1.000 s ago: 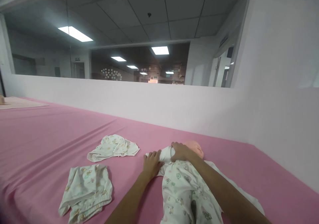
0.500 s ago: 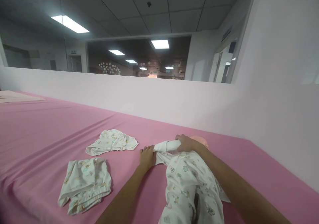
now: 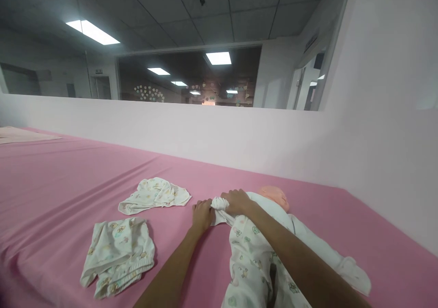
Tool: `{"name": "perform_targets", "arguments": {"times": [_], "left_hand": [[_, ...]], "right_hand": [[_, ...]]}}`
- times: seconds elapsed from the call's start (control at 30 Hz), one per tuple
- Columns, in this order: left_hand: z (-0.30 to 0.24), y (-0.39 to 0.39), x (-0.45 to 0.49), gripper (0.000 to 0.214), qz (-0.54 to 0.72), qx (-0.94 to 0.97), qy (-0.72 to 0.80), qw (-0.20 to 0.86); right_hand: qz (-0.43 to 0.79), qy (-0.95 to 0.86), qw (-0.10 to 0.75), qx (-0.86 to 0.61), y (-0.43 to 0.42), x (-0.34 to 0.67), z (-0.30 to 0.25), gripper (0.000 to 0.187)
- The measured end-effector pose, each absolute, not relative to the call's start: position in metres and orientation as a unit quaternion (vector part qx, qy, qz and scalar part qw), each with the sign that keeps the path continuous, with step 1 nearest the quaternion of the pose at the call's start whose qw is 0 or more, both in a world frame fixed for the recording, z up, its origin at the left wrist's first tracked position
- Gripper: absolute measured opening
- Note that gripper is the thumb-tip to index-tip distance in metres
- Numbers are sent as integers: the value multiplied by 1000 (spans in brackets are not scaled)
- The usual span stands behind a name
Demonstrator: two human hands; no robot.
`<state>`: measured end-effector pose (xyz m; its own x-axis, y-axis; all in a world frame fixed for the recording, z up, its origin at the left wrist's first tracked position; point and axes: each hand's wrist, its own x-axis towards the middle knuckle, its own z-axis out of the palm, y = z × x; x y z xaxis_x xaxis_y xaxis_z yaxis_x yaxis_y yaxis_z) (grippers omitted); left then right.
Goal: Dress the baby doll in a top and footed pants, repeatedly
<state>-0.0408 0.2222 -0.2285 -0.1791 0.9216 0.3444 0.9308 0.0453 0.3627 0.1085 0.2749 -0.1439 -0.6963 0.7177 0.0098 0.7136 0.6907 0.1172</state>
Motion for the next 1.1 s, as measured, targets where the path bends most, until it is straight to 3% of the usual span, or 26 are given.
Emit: {"name": "perform_targets", "arguments": {"times": [0.27,0.7,1.1], "left_hand": [[-226,221,-39,40,-236,-555,-797,28],[-225,222,-42,48,-235,-490,-839,33],[-222,228,-50,35,-215,-572,-791,23]], "right_hand": [[105,909,20,403,270,116,-138,25],[97,913,-7,397,258,132,-127,27],[50,895,-44,442,262,90,-141,34]]}}
